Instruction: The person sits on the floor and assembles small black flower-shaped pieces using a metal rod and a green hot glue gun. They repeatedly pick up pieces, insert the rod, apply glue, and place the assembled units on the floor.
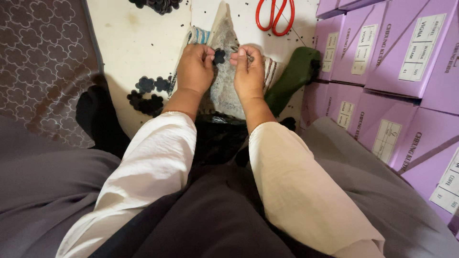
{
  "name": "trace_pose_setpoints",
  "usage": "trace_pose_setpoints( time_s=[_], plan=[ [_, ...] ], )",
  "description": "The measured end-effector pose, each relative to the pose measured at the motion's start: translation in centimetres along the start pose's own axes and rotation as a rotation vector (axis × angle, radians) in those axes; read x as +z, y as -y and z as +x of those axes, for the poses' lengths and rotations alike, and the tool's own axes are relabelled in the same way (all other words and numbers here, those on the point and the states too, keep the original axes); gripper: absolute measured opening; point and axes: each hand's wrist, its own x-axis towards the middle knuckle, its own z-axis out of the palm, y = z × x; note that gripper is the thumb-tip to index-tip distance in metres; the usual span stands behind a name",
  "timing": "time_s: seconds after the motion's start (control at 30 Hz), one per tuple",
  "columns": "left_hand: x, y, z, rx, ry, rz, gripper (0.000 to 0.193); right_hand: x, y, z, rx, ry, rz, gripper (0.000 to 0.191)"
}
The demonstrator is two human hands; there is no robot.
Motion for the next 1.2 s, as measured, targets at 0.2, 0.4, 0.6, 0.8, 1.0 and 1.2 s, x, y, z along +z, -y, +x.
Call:
trace_pose_setpoints(
  time_s=[0.2,0.4,0.6,0.8,1.0,1.2],
  plan=[
    [-0.3,-0.4,0.8,0.104,0.031,0.06,0.009,0.0,-0.1,0.2,0.0,-0.024,0.004,0.025],
    [-0.3,-0.8,1.3,0.129,0.027,0.106,0.012,-0.2,-0.7,0.0,-0.021,-0.023,-0.003,0.025],
    [-0.6,-1.0,0.6,-0.002,0.001,-0.002,0.023,-0.2,-1.2,-0.1,-0.065,-0.042,0.031,0.021],
    [-1.3,-0.8,-0.3,0.1,0.0,0.075,0.03,-0.6,-1.8,-0.7,-0.037,-0.045,-0.041,0.016],
    [-1.3,-0.9,-0.5,0.075,0.011,0.098,0.028,-0.9,-2.4,-1.2,-0.064,0.056,0.059,0.011],
    [-1.4,-1.0,-0.3,0.153,0.013,0.099,0.03,-0.7,-2.6,-1.1,-0.048,0.047,-0.003,0.011]
  ],
)
